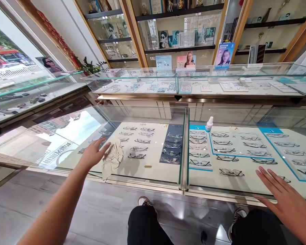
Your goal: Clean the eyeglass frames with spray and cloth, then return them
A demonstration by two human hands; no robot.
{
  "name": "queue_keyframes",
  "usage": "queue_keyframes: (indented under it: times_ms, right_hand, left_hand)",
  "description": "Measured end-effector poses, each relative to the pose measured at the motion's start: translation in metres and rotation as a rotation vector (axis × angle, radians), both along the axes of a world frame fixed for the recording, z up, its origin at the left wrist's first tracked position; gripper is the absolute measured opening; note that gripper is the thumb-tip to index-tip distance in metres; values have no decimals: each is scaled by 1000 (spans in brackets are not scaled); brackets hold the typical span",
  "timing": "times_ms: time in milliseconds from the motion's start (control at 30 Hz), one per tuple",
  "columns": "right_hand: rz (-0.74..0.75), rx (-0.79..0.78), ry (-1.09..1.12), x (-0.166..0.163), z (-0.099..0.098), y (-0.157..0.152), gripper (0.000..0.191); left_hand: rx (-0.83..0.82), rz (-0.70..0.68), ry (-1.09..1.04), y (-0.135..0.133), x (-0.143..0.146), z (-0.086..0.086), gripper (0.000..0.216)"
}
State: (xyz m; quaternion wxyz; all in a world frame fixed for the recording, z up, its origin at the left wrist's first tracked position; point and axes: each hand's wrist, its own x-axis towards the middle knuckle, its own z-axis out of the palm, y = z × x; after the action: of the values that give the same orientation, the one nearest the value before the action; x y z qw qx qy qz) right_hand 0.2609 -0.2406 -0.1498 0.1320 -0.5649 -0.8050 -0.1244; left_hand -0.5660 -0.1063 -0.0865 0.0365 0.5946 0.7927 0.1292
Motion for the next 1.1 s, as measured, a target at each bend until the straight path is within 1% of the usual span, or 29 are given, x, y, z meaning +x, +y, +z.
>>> queue_keyframes:
  times_ms: [167, 267, 400, 533, 633, 767, 967, 1100]
  right_hand:
    - [-23, 5, 32, 0, -5, -4, 83]
    - [-34, -12, 51, 1, -7, -7, 81]
    - [-89, -41, 105, 1, -9, -12, 82]
    - [-115, -55, 133, 3, -10, -16, 84]
    - [-132, -80, 122, 5, -11, -19, 80]
    - [-197, -110, 139, 2, -9, -22, 77]
    - [-292, -140, 172, -6, 0, -25, 80]
    - [-354, -192, 184, -11, 9, -25, 81]
  left_hand:
    - [23, -117, -12, -3, 18, -14, 83]
    - [31, -159, 22, -3, 24, -22, 84]
    - [75, -185, 23, -3, 19, -25, 73]
    - [76, -182, 18, -6, 2, -22, 59]
    - [60, -160, 61, -8, -22, -18, 50]
    - [20, -112, 107, -11, -66, -12, 46]
    - [-67, 58, 144, -15, -140, 0, 52]
    - [-95, 189, 148, -15, -189, 2, 56]
